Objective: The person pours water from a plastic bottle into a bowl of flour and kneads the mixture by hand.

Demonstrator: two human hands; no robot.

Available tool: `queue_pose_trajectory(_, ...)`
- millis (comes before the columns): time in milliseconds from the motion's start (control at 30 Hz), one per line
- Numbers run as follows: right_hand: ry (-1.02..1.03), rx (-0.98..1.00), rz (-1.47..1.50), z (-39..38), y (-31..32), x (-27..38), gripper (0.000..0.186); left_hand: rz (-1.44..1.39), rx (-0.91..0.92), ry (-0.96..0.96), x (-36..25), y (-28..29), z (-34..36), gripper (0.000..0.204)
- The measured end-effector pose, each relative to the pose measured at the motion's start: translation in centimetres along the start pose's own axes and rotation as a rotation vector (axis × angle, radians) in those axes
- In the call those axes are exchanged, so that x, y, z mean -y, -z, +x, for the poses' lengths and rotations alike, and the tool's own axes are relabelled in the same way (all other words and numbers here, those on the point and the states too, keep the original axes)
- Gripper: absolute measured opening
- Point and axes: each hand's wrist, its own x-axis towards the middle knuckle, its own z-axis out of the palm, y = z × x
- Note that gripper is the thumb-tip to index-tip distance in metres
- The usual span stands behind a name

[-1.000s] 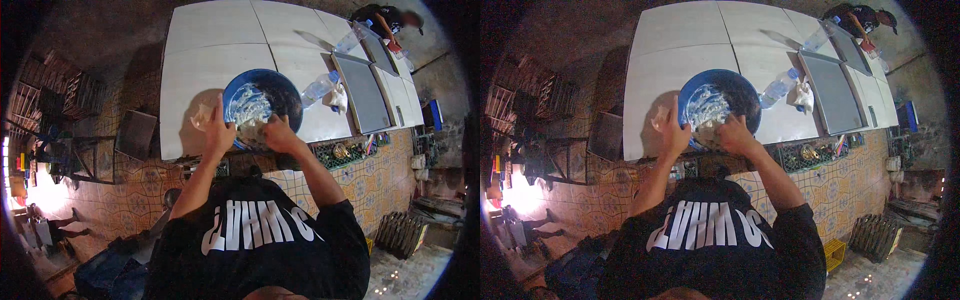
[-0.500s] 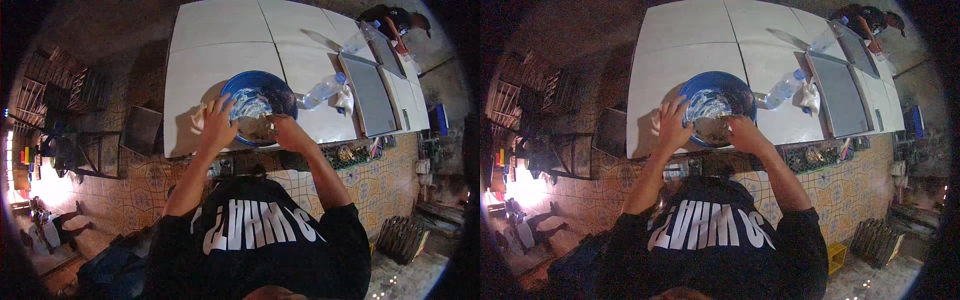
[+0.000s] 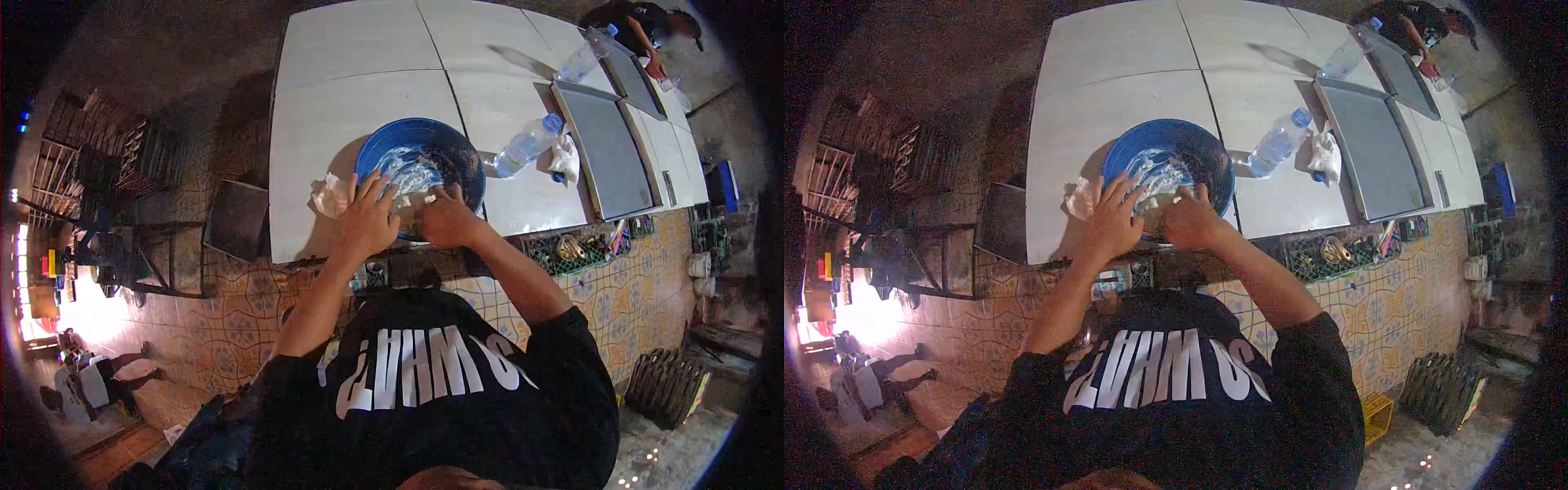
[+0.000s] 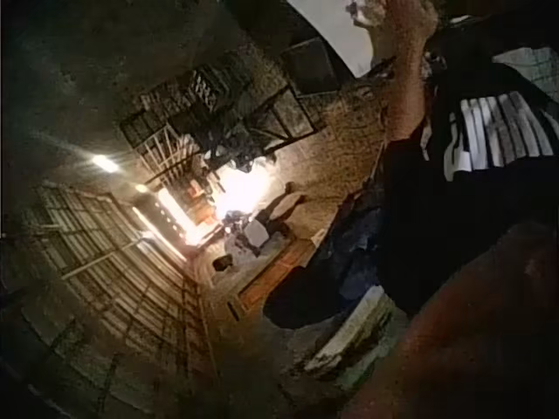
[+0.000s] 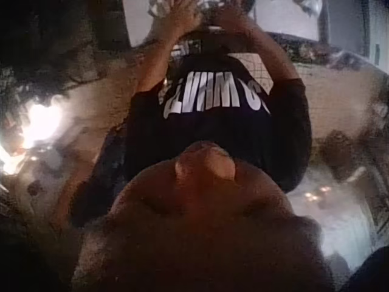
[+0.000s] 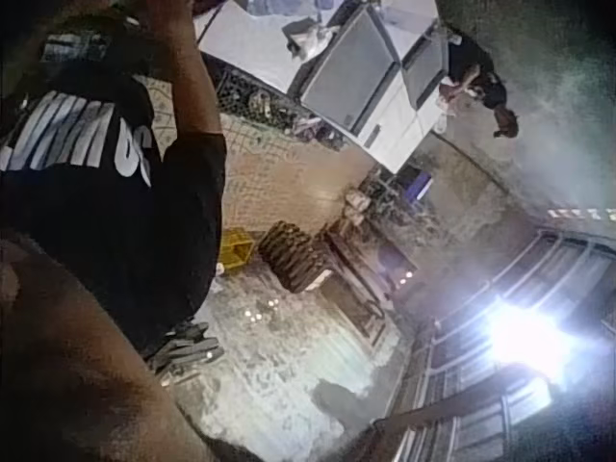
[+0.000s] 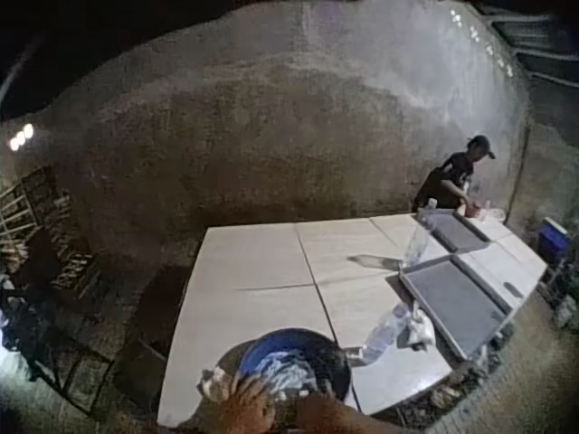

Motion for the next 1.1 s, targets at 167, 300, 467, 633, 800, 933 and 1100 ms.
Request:
queue_pose_trajectory(167,0.130,0.383,0.259,1.9,3.1,-3.0,0.033,-0.132,0.016,0.075,-0.6,1.6,0.2,0.066)
queue_pose_trajectory(300,-0.021,0.099,0.458,0.8,1.5,-5.7,0.037,-0.336,-0.083,0.118,-0.6,1.7,0.2,0.076)
queue_pose_trajectory(467,-0.079,-0.003,0.374,1.4,1.4,-3.5,0.041,-0.228,-0.036,0.096,0.0,1.2,0.6,0.076)
queue_pose_trajectory(633,0.007,0.289,0.218,2.9,3.0,0.3,0.046,-0.080,-0.029,0.048,0.6,0.5,0.6,0.070)
queue_pose_trajectory(800,0.133,0.245,0.098,1.1,2.2,-1.3,0.050,-0.159,-0.048,0.005,0.5,0.7,1.2,0.065)
queue_pose_trajectory(933,0.135,0.024,0.088,-1.2,1.1,-2.8,0.042,-0.108,-0.027,0.017,0.4,0.4,1.2,0.065)
queue_pose_trajectory(1100,-0.022,0.157,0.121,-2.4,2.7,-4.8,0.029,-0.116,-0.027,0.025,0.3,-0.1,1.1,0.065)
